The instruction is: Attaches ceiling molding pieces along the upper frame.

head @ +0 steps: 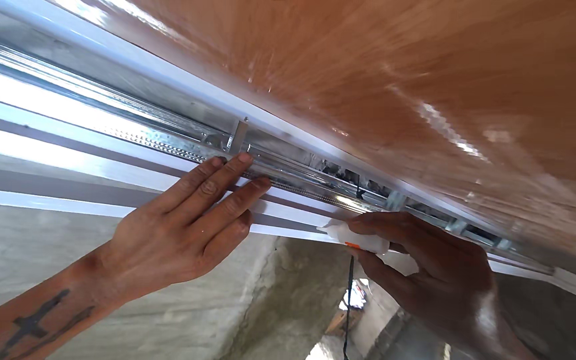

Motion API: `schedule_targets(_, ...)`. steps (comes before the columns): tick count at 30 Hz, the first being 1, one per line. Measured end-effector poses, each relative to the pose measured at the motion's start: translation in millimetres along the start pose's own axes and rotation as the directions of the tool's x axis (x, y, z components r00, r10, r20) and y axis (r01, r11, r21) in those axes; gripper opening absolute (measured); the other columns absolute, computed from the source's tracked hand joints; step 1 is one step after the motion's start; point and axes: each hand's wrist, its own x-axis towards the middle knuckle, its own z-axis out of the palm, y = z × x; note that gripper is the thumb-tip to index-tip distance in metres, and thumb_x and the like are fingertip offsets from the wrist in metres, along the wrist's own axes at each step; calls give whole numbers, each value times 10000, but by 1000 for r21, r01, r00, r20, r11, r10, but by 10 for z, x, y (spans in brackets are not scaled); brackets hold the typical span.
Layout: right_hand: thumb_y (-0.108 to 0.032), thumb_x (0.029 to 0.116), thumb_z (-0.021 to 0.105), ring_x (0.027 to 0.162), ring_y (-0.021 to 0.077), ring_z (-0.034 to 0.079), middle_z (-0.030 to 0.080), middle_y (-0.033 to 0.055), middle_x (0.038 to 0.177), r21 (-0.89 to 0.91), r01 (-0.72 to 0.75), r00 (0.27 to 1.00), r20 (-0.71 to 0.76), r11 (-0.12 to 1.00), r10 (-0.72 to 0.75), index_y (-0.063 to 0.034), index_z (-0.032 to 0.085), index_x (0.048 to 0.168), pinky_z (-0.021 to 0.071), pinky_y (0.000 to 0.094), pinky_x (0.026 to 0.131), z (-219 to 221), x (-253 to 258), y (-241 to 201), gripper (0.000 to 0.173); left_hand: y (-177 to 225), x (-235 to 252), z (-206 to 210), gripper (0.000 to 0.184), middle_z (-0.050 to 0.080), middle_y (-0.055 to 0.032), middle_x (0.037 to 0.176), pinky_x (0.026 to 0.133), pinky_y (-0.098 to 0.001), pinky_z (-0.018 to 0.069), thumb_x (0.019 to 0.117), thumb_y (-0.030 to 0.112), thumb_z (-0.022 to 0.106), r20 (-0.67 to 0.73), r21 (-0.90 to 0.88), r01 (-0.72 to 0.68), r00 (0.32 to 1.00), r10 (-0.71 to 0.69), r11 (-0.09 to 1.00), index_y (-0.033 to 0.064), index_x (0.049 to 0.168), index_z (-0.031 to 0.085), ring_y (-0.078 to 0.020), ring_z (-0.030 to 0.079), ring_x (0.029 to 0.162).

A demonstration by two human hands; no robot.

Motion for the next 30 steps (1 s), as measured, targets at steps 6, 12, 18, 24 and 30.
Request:
schedule_targets(6, -162, 949, 716, 968, 62, 715, 735, 32, 1125, -13, -30, 999, 25, 999, 30, -62, 737, 1113, 627, 194, 792, 2, -24, 23, 193, -1, 0, -10, 140, 515, -203, 1511, 1197, -544, 351, 1038, 1, 457, 6, -8, -5, 1000, 5, 1000, -32, 1104, 576, -423, 408, 1455)
schedule_targets(12, -130, 909, 756, 1017, 107, 712, 738, 73, 1126, -18, -4, 994, -110, 1000, 2, -55, 732, 1099, 620, 213, 809, -20, -227, 37, 205, -17, -17, 12, 135, 519, -198, 1509, 1196, -544, 352, 1035, 13, 473, -12, -30, -12, 1000, 12, 999, -33, 1104, 579, -419, 402, 1460)
schedule_targets(18, -93, 842, 807, 1085, 101, 695, 719, -39, 1192, 151, -158, 905, -373, 976, 204, -180, 713, 1176, 619, 240, 875, 42, -944, -115, 358, -85, -87, -12, 222, 471, -187, 1553, 1194, -572, 326, 1053, 76, 480, 11, -62, -97, 995, 98, 993, 36, 1254, 565, -443, 338, 1489)
schedule_targets(24, -102, 868, 794, 1114, 92, 684, 715, -82, 1206, 399, -330, 759, -427, 856, 491, -220, 695, 1218, 597, 264, 932, 548, -1941, -453, 382, -232, -24, -251, 574, 326, -129, 1657, 1160, -610, 340, 1052, 58, 446, 247, -47, -231, 940, 235, 972, 227, 1597, 381, -465, 298, 1498)
schedule_targets(30, -30, 858, 781, 1058, 158, 719, 738, -13, 1164, 629, -333, 581, -450, 703, 678, -159, 705, 1177, 626, 324, 898, 1121, -2578, -811, 353, -362, 102, -391, 664, 320, -142, 1655, 1096, -568, 387, 1041, -27, 397, 401, 43, -362, 860, 316, 931, 263, 1628, 285, -451, 386, 1444)
